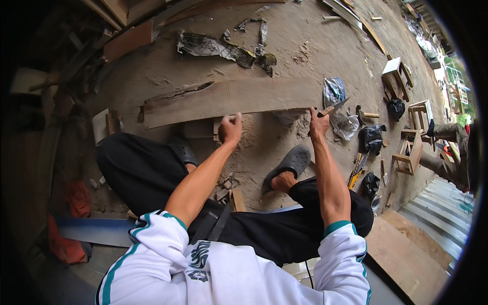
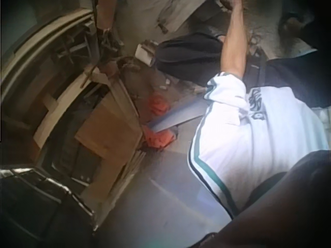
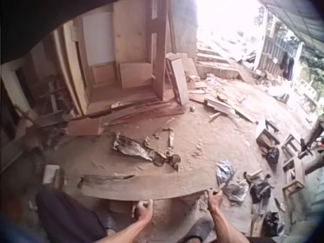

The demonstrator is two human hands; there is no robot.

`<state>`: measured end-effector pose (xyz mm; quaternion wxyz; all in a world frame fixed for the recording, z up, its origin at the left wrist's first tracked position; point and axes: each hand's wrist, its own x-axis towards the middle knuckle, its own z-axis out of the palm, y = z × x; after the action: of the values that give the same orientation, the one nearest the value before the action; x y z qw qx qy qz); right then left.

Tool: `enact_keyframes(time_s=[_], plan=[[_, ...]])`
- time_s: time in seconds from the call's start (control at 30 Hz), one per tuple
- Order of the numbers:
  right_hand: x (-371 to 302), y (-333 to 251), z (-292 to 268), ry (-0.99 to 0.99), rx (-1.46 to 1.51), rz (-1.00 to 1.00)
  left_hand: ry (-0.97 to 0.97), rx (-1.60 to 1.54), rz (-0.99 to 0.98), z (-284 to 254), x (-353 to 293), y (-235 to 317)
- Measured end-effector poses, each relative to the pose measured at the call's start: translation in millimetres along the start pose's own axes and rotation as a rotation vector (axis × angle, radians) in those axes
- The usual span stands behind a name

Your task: The person sits on the floor and uses a hand saw to cut a plank of wood that is positioned between their feet. They repeatedly saw back and forth along the plank, occasionally adjusting their grip and the wood's position.

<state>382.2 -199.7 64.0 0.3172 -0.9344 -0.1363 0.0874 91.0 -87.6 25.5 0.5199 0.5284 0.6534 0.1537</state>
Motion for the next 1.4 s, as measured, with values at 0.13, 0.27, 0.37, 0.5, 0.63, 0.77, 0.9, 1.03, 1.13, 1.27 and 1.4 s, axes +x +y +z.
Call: enact_keyframes(time_s=[0.13,0.27,0.37,0.5,0.63,0.77,0.9,1.03,1.13,1.27,1.4], plan=[[6,16,28,0.002,0.012,0.037,0.363,-0.013,0.142,-33,13,-44],[5,19,47,-0.008,0.031,0.077,0.095,0.231,-0.153,-37,26,-56],[4,20,50,-0.072,0.197,0.067,-0.043,0.347,-0.167,-37,34,-58],[15,23,53,-0.078,0.206,0.149,-0.069,0.378,-0.091,-40,29,-61],[5,2,55,-0.067,0.313,0.216,0.102,0.415,0.059,-49,29,-77],[6,-4,59,-0.037,0.504,0.305,0.219,0.505,0.155,-50,26,-73],[13,8,55,-0.047,0.677,0.317,0.143,0.462,0.073,-45,20,-60],[6,2,52,-0.177,0.801,0.302,0.285,0.403,0.188,-49,32,-86],[4,5,54,-0.12,0.82,0.292,0.311,0.368,0.173,-45,30,-82],[9,17,57,-0.138,0.845,0.239,0.364,0.261,0.209,-40,27,-79],[13,27,67,-0.166,0.871,0.239,0.452,0.233,0.266,-53,35,-95]])
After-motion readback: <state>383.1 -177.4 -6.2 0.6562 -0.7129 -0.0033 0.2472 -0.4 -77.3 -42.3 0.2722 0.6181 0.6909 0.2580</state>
